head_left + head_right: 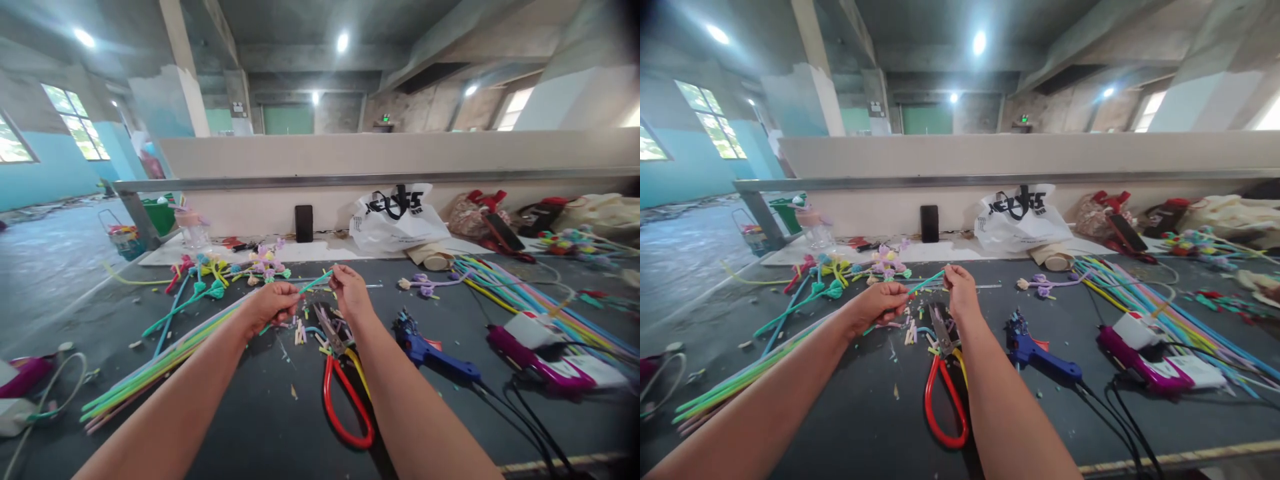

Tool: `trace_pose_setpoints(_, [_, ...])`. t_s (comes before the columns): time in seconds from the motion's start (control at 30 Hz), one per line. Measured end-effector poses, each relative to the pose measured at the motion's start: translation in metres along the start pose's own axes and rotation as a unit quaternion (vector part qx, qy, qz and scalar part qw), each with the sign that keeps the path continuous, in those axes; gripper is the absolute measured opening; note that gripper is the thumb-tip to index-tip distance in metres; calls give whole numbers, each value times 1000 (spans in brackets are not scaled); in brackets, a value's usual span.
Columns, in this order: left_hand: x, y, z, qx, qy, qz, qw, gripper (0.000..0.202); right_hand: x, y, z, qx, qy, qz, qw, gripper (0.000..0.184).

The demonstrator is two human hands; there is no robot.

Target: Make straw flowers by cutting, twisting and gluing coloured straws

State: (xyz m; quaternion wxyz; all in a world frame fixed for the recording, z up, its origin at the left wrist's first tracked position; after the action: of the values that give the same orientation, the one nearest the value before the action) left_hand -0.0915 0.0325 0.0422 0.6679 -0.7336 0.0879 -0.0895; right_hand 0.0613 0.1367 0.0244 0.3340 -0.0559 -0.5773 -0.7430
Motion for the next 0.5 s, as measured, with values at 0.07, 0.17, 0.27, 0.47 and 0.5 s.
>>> trace_pose_setpoints(0.07, [-6,2,-10,-4,-11,4,1000,24,-1,-2,-1,-8,-10,4,1000,17])
trace_pose_setpoints(0.17, [-9,10,-17,-5,-25,1,1000,23,-3,-6,-2,-29,-39,3,999,16])
trace_pose_setpoints(0.27, [-5,21,-15,1,-32,-10,999,23,-1,-2,2,-64,-82,-12,994,14])
trace_pose_setpoints(0.47, [-3,30,-16,62,-63,-31,996,21,21,98,-32,-305,-143,-135,932,16])
trace_pose_setpoints(0.5, [-4,30,-18,67,-63,-36,995,20,25,122,-48,-357,-122,-218,900,19])
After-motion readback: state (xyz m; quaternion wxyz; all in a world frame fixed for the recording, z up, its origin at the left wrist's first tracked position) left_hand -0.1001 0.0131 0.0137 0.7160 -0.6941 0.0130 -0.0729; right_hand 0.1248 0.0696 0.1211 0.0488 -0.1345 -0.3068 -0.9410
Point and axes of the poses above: each hand's wrist, its own z-axis towards the middle knuckle, its own x-axis out of the palm, y = z × x, the point moved 1 cm from there along z, towards the middle knuckle, and after that the axes turned 9 degrees about y, right-handed, at the moved point
